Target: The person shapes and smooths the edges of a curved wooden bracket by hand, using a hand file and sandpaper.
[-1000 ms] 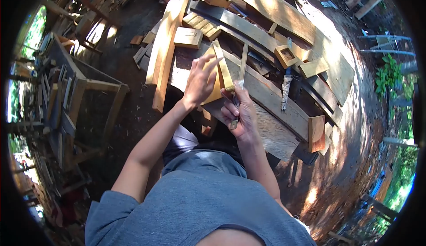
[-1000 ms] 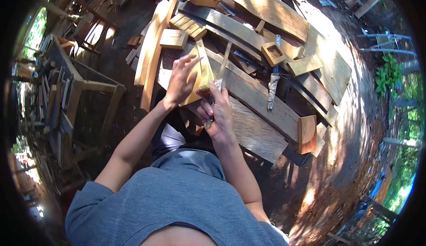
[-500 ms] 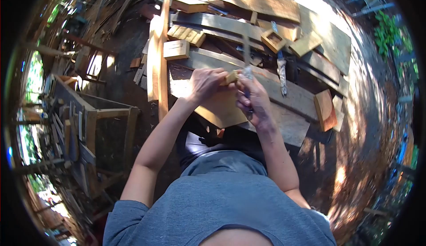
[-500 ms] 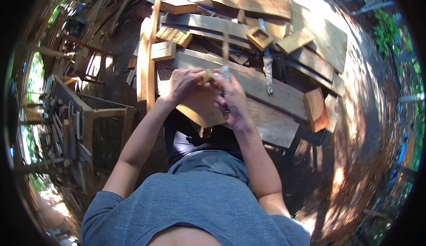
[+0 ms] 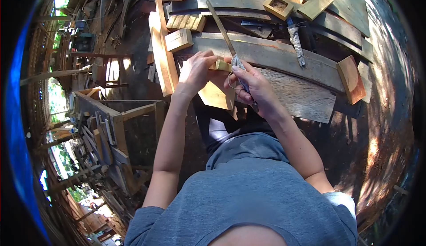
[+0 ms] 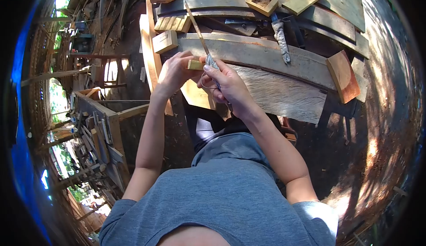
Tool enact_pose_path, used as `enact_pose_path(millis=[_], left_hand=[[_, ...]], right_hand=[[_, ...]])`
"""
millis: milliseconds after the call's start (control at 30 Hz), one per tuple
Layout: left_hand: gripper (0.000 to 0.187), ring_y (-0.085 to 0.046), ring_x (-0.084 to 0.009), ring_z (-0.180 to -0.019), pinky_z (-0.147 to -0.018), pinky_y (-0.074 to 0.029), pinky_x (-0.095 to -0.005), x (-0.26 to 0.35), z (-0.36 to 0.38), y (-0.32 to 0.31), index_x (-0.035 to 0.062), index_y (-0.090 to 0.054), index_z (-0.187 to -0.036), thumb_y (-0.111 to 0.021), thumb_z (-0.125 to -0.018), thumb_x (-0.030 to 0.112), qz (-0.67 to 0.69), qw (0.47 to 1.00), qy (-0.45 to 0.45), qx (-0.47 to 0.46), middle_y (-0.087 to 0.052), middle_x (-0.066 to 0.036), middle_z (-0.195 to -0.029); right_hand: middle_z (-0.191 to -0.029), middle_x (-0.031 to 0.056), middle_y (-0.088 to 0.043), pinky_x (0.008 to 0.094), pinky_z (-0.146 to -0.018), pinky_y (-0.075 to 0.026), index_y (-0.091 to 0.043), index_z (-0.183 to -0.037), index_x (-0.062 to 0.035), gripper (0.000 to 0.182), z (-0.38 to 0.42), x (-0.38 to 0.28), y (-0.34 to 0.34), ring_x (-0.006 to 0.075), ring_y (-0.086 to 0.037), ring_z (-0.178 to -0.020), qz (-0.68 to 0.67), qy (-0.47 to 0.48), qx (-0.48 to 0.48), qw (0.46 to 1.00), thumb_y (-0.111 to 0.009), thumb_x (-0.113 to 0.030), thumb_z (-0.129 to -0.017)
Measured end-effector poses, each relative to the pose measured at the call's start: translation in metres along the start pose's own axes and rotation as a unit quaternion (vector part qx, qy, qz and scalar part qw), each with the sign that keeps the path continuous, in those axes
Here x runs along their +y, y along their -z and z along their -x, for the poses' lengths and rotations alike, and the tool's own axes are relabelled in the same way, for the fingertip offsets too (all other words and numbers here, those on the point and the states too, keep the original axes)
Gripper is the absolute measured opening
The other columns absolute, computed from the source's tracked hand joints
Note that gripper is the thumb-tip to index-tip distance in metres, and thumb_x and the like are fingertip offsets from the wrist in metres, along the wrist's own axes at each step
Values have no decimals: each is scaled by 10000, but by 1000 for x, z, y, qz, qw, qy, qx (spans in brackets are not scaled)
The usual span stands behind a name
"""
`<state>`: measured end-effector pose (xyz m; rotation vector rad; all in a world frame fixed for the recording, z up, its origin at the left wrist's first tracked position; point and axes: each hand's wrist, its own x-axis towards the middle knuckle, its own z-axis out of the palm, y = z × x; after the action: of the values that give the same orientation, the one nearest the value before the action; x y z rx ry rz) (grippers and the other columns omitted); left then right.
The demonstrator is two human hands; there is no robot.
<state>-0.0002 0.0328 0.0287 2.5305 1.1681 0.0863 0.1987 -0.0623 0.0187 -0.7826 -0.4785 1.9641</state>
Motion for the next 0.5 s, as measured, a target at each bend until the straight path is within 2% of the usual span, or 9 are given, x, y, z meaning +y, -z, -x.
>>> enact_pose_path(millis=[33,67,133,200,233,333,367,400,500], left_hand=[[421,-642,-323,-1023,-892,-533,-396,9,4,8,131,-692,-1214,-788,-805,107,18,1000,9,-13,-670,-108,-1028],[421,-642,-323,-1023,-892,-533,-396,16,13,11,131,-692,-1214,-788,-805,107,14,1000,1,-24,-670,-108,-1028],[431,-646,-290,-1051,-923,-521,-376,25,30,17,98,-616,-1336,-713,-916,94,95,993,10,65,-671,-122,-1085],[329,-640,-220,-1042,-890,-510,-343,36,36,25,37,-580,-1318,-632,-998,95,312,928,132,156,-656,-126,-1095],[241,-659,-126,-1029,-840,-530,-310,49,37,25,15,-614,-1240,-510,-1072,152,292,915,158,230,-676,-117,-1050],[217,-686,-142,-823,-696,-542,-295,89,33,14,12,-615,-1210,-541,-1059,150,121,952,195,205,-680,-124,-915],[227,-685,-180,-680,-597,-536,-307,89,29,0,4,-618,-1220,-569,-1046,142,76,956,109,262,-670,-118,-805],[219,-707,-195,-712,-609,-539,-311,95,27,0,-10,-655,-1197,-608,-1019,108,18,954,97,284,-675,-123,-806],[214,-702,-293,-735,-651,-552,-391,95,34,0,-37,-687,-1144,-654,-973,87,-5,953,98,286,-694,-170,-866]], right_hand=[[-848,40,-643,156,-412,-315,-467,-1464,-87,421,0,1,1,-7,-364,-438,-11,4,3,1000,-475,-277,-1088],[-810,16,-599,163,-411,-311,-455,-1478,-86,434,2,3,3,-2,-359,-444,-7,-7,26,1000,-462,-285,-1093],[-772,-8,-556,171,-410,-308,-443,-1492,-84,447,9,5,10,4,-354,-451,-14,-15,59,998,-448,-293,-1097],[-727,-30,-478,192,-395,-280,-444,-1494,-78,467,18,7,17,7,-365,-460,26,25,110,993,-450,-320,-1095],[-741,-19,-487,224,-418,-352,-383,-1551,-92,521,21,8,19,44,-382,-462,78,26,118,990,-436,-326,-1089],[-820,66,-612,319,-486,-461,-329,-1584,-87,563,39,6,-5,146,-516,-459,214,47,90,971,-434,-306,-1077],[-840,191,-687,420,-600,-526,-293,-1598,-80,587,35,26,-5,287,-652,-545,287,151,83,942,-439,-283,-1068],[-791,263,-684,450,-644,-530,-287,-1593,-58,584,44,10,-15,348,-703,-637,316,93,58,942,-433,-263,-1067],[-689,250,-643,445,-656,-532,-329,-1572,-29,559,48,13,-17,347,-698,-643,342,132,93,926,-432,-248,-1068]])
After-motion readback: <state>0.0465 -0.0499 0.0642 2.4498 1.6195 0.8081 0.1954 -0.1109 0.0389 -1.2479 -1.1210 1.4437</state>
